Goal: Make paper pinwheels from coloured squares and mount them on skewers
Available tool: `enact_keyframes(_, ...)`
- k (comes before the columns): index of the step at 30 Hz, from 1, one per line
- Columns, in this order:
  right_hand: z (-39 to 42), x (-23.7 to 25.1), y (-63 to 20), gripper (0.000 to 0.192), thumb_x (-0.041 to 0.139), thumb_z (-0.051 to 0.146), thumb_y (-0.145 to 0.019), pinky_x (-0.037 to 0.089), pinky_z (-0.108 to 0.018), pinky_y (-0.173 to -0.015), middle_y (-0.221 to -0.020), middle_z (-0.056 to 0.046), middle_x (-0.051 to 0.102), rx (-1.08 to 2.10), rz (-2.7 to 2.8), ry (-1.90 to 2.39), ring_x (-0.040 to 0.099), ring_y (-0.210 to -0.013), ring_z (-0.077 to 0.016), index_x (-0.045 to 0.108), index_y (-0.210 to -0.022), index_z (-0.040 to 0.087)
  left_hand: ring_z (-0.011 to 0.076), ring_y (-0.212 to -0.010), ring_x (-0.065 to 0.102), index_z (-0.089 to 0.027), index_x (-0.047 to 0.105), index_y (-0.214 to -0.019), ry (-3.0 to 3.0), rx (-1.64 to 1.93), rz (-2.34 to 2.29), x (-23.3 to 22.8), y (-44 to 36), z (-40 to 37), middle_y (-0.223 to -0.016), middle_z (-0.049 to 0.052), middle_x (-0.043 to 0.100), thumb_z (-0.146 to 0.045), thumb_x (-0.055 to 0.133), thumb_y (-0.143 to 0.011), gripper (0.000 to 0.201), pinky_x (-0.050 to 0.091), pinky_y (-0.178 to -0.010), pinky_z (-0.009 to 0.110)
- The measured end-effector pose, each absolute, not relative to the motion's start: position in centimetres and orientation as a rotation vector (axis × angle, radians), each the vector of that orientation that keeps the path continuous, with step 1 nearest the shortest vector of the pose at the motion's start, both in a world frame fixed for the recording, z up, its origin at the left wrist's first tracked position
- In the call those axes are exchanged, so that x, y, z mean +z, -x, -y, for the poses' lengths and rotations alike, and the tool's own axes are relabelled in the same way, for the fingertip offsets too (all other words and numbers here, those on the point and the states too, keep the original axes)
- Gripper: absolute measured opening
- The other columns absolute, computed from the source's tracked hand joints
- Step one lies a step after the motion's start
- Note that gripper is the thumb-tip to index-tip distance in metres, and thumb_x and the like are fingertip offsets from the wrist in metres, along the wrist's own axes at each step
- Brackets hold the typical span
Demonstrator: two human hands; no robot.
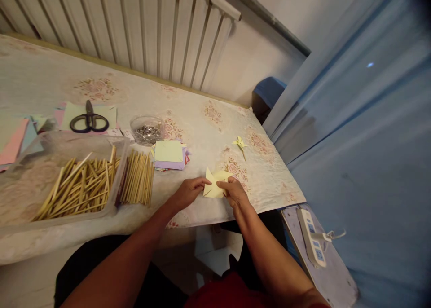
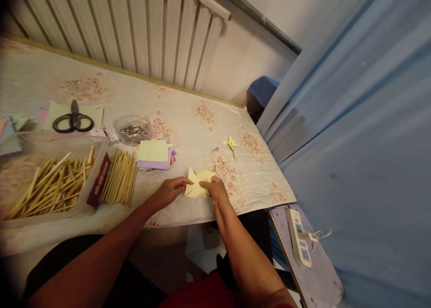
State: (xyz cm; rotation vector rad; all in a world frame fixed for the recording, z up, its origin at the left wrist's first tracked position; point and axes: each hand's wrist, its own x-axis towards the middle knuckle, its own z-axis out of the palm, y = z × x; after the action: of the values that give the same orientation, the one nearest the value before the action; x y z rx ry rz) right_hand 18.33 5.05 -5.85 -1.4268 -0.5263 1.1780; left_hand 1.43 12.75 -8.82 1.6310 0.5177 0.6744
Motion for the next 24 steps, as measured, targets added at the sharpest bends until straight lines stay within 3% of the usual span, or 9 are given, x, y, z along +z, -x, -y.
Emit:
enact_keyframes(7, -5.2, -5.6, -17.6, 0.028, 0.077, 0.022, -0.049, 0.043, -0.025, -0.052, -0.063, 0.000, 0.068, 1.085, 0.537, 1.491, 0.056, -0.050, -0.0131, 0.066, -0.074, 0.016, 0.0114, -0.066, 0.053, -0.016, 0.065, -0.079, -1.649, 0.658, -0.537, -8.1, -1.4, -12.4, -0.069, -0.002, 0.062, -0.024, 0.056, -0.077, 0.013, 0.039, -0.064, 0.022)
enact_keyframes(12, -5.2, -5.7, -17.3, 0.024, 0.075, 0.021, -0.052, 0.038, -0.024, -0.050, -0.059, 0.003, 0.064, 1.058, 0.608, 1.500, 0.050, -0.048, -0.0104, 0.065, -0.073, 0.016, 0.0100, -0.060, 0.043, -0.016, 0.058, -0.067, -1.600, 0.651, -0.570, -7.4, -1.4, -12.0, -0.060, -0.004, 0.050, -0.034, 0.055, -0.080, 0.023, 0.034, -0.057, 0.022)
enact_keyframes(24, -5.4, -5.8, -16.8, 0.019, 0.071, 0.019, -0.055, 0.034, -0.022, -0.050, -0.058, 0.005, 0.060, 1.066, 0.670, 1.490, 0.045, -0.048, -0.0088, 0.064, -0.072, 0.017, 0.0101, -0.060, 0.049, -0.017, 0.050, -0.072, -1.220, 0.707, -0.603, -8.9, -2.2, -12.3, -0.063, -0.004, 0.054, -0.031, 0.061, -0.071, 0.017, 0.039, -0.061, 0.024)
